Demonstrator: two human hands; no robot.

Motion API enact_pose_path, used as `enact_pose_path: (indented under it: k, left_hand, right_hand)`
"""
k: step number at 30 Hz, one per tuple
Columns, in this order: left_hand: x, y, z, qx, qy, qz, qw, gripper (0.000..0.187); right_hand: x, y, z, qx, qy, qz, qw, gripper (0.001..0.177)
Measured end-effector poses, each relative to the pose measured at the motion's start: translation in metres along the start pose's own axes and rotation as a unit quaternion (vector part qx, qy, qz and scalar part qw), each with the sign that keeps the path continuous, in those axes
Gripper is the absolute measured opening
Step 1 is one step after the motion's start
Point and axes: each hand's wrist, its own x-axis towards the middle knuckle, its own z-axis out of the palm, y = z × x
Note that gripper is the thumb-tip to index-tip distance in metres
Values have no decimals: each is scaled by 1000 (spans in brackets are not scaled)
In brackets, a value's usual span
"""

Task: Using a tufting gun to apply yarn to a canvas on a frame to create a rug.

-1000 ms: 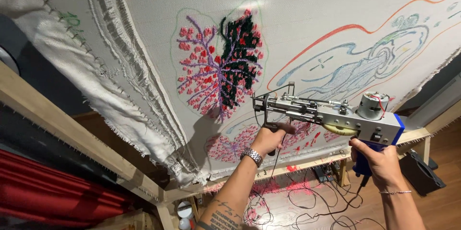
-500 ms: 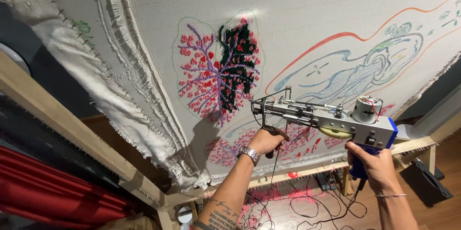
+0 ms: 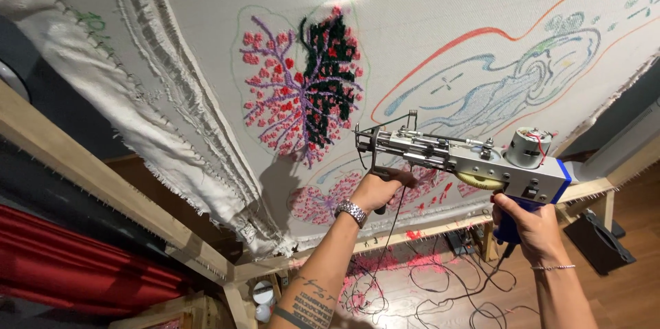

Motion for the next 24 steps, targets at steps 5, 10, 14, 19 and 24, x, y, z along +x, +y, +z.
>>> enact_pose_path:
  k: [5, 10, 14, 19, 24]
  left_hand:
    - [6, -19, 12, -137, 6, 144, 980, 27]
    - [-10, -18, 17, -90, 70, 118, 986, 40]
    - [-28, -14, 19, -20, 101, 117, 988, 37]
    - [-31, -21, 29, 49, 100, 106, 988, 35]
    - [-36, -29, 50, -9, 101, 101, 990, 30]
  right_hand:
    - [3, 27, -20, 15, -21, -35, 999, 24]
    - [25, 72, -66, 25, -13, -12, 1000, 49]
    - [16, -39, -17, -52, 39, -278, 958, 82]
    - [-37, -160, 100, -409, 48, -454, 790, 43]
    - [6, -154, 184, -518, -281, -459, 665, 36]
